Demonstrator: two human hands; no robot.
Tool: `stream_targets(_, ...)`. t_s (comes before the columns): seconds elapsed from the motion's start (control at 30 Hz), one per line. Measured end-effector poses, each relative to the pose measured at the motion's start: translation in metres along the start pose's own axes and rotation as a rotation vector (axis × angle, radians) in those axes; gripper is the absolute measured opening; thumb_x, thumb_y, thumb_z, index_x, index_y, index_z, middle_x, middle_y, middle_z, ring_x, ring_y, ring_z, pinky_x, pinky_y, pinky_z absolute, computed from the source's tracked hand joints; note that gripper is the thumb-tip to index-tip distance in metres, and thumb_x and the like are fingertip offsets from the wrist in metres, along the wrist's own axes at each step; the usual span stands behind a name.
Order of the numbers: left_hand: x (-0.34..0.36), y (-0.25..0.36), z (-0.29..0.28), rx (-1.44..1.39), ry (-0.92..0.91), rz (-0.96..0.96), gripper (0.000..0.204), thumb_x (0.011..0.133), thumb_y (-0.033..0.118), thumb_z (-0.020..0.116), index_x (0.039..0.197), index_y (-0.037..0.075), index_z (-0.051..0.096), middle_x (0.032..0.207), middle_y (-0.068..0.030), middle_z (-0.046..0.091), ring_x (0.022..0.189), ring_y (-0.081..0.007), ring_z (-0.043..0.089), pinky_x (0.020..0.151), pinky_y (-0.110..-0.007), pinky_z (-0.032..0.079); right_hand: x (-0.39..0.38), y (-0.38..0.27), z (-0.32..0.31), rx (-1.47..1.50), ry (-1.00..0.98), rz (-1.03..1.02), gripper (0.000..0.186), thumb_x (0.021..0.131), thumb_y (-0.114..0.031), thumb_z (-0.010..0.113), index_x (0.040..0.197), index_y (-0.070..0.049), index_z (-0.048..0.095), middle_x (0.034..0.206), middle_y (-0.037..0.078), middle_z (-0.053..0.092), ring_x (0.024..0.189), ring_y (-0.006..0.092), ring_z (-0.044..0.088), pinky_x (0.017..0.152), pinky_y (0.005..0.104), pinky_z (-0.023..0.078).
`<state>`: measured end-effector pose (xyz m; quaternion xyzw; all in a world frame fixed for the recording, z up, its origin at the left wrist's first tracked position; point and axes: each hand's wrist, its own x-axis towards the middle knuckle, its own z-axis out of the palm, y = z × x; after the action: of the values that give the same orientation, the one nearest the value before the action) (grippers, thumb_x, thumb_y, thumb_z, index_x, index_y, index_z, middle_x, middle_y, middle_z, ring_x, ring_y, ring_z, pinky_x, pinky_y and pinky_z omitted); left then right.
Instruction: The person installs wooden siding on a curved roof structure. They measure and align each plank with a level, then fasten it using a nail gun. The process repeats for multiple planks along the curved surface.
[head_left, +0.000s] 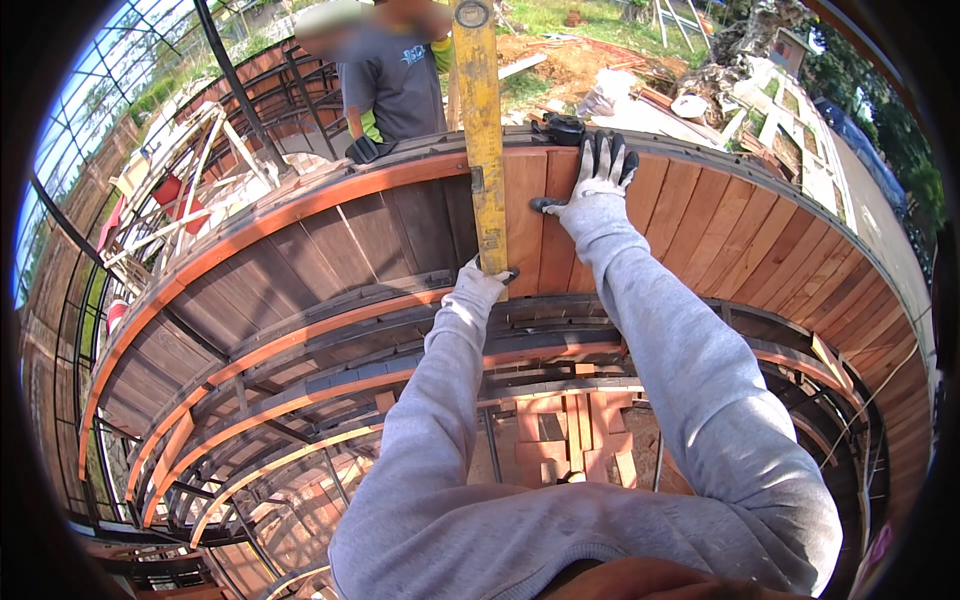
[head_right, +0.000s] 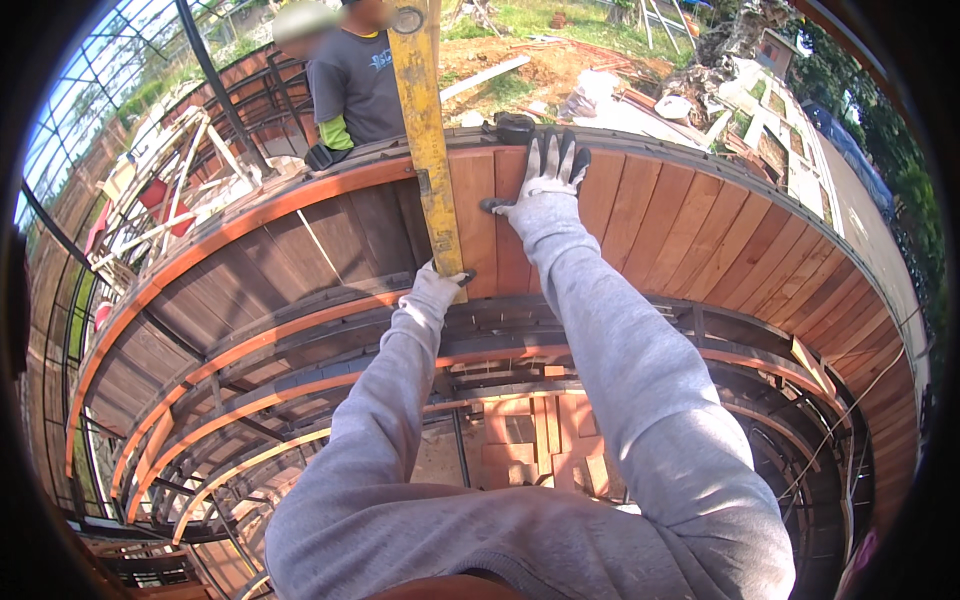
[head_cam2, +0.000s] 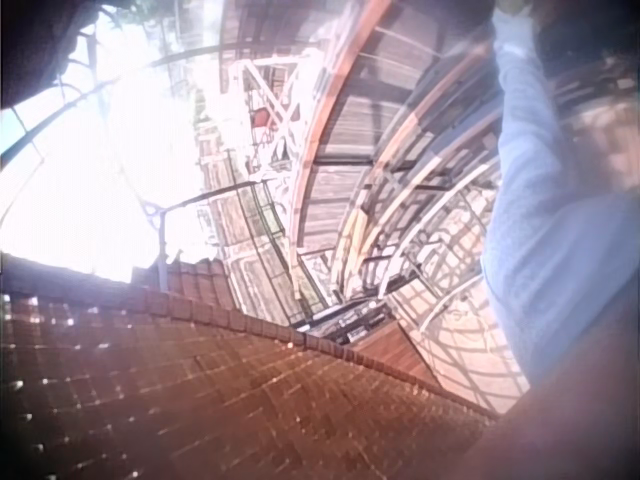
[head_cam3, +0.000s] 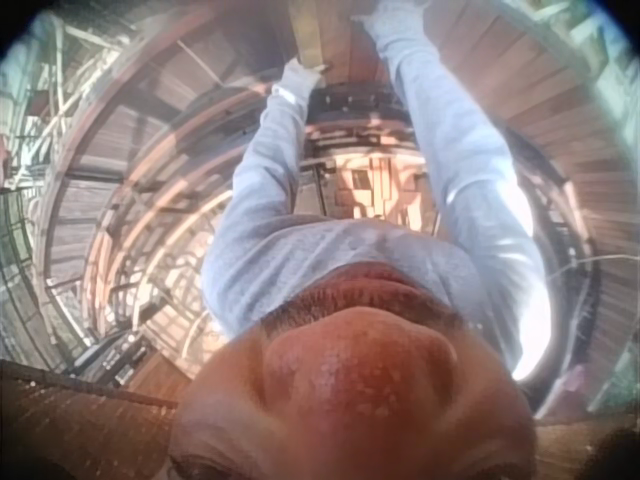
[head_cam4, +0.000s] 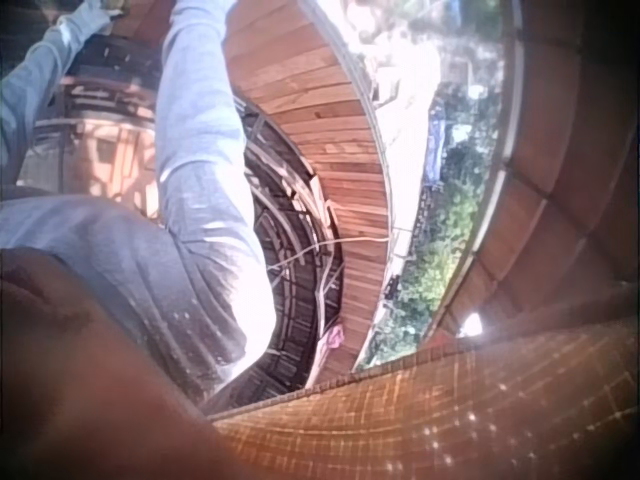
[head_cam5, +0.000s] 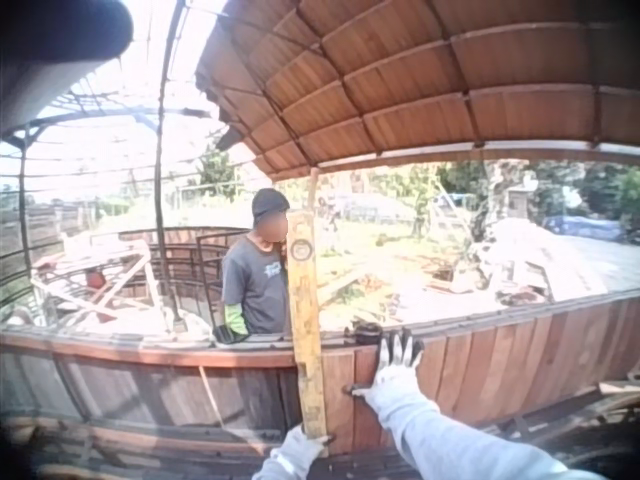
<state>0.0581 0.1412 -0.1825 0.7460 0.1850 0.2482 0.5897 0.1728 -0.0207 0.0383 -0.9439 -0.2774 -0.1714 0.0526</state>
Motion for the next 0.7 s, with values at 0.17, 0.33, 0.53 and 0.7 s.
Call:
stream_targets(0.17,-0.003,0.009,-0.001,0.093,0.006,0.027,0.041,0.08,0.006,0.081,0.117,-0.002,0.064,0.102,-0.0108,0.074,0.092,-0.0186,0.07,0.084,-0.033,0.054,0.0,0.0,0.0,-0.006,-0.002,0.006,0.136,0.068,-0.083,0.065,0.159,-0.002,0.003,0.167,0.017,0.002,0.152,0.0383,-0.012,0.12,0.0576,-0.012)
stream_targets(0.33,-0.007,0.019,0.001,0.12,0.001,-0.012,0.04,0.08,0.007,0.082,0.115,-0.002,0.065,0.103,-0.0104,0.074,0.091,-0.0185,0.07,0.082,-0.032,0.054,0.0,0.002,0.002,-0.044,-0.025,0.013,0.135,0.068,-0.084,0.063,0.159,-0.004,0.004,0.166,0.018,0.003,0.152,0.04,-0.011,0.12,0.0584,-0.012)
stream_targets(0.53,-0.003,0.011,0.004,-0.023,0.003,-0.044,0.039,0.08,0.009,0.083,0.113,-0.001,0.066,0.101,-0.0084,0.074,0.089,-0.0153,0.068,0.081,-0.031,0.054,0.001,0.001,0.001,0.004,-0.021,0.02,0.14,0.063,-0.083,0.069,0.158,-0.001,0.007,0.165,0.021,0.0,0.153,0.0384,-0.009,0.121,0.0558,-0.008)
stream_targets(0.7,-0.003,0.01,0.001,0.111,0.005,-0.03,0.038,0.08,0.009,0.083,0.112,-0.001,0.066,0.099,-0.0089,0.074,0.088,-0.016,0.068,0.079,-0.032,0.055,0.0,0.002,0.004,-0.012,-0.019,0.006,0.135,0.068,-0.084,0.062,0.159,-0.003,0.004,0.166,0.018,0.002,0.152,0.0421,-0.01,0.119,0.0594,-0.012)
